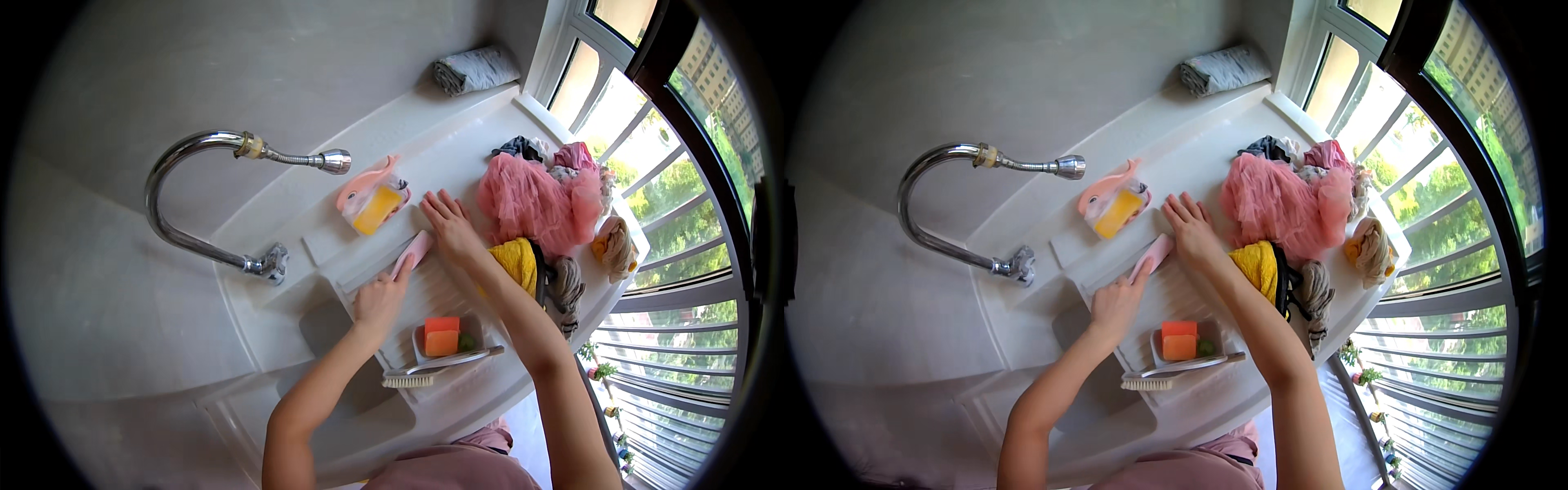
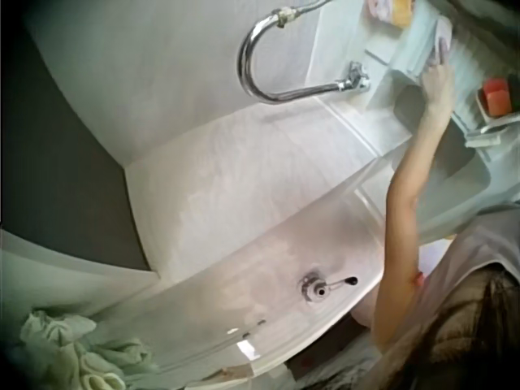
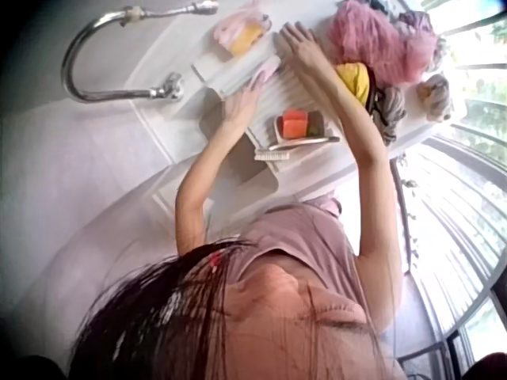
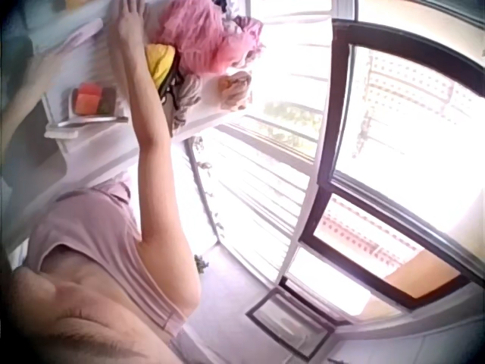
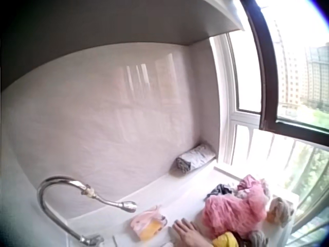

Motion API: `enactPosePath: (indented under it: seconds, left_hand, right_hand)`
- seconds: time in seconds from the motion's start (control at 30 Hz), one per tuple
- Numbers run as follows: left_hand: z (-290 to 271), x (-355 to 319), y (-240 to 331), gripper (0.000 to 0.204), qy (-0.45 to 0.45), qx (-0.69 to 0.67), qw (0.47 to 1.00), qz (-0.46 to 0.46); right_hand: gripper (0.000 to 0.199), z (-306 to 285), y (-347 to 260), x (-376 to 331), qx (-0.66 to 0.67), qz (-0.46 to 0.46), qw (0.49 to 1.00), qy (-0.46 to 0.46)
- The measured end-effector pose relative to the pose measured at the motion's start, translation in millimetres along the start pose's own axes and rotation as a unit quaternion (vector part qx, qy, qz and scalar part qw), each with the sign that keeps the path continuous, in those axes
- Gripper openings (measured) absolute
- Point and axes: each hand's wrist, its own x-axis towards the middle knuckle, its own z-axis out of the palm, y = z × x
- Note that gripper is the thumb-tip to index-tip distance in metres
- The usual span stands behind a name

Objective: The person scrubs the interior surfaces and corners of a utility sink and the mounting bracket of a wall-mounted pulley system using a brush.

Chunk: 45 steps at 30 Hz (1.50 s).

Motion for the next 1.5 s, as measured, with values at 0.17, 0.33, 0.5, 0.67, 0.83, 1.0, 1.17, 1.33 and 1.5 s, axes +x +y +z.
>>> enactPosePath:
  seconds: [0.17,0.33,0.5,0.67,0.83,1.0,1.17,1.33,1.5]
  left_hand:
    - [-8.0,4.7,13.6,0.067,0.011,0.001,1.0,0.005]
    - [-4.3,-10.6,1.3,0.064,-0.009,0.005,1.0,-0.016]
    - [-6.4,2.6,18.7,0.064,0.014,0.024,1.0,-0.012]
    - [-10.2,-21.6,1.5,0.062,-0.005,-0.006,1.0,-0.022]
    - [-0.5,3.8,19.6,0.064,0.025,0.023,0.999,-0.023]
    - [-13.9,-26.8,-2.3,0.062,-0.033,-0.028,0.999,-0.02]
    - [-3.8,-3.9,9.6,0.062,0.021,-0.021,0.999,-0.024]
    - [-6.6,-37.1,-28.2,0.065,-0.01,-0.093,0.995,0.014]
    - [11.7,-62.8,-79.4,0.069,-0.022,-0.111,0.992,0.057]
  right_hand:
    - [0.058,6.4,15.1,-6.1,0.022,-0.003,1.0,-0.001]
    - [0.052,1.4,2.5,1.0,-0.014,0.002,1.0,0.004]
    - [0.053,9.5,15.1,-2.8,0.008,-0.004,1.0,-0.003]
    - [0.056,5.0,6.9,-2.9,0.01,-0.011,1.0,0.002]
    - [0.047,6.5,3.1,3.4,0.006,-0.011,1.0,-0.015]
    - [0.05,1.9,8.1,-1.5,-0.003,-0.01,1.0,-0.01]
    - [0.05,7.2,-0.1,5.1,-0.024,-0.032,0.999,-0.011]
    - [0.05,3.4,16.1,-3.7,-0.021,-0.018,0.999,-0.032]
    - [0.049,1.4,-0.5,3.8,-0.025,-0.04,0.999,-0.022]
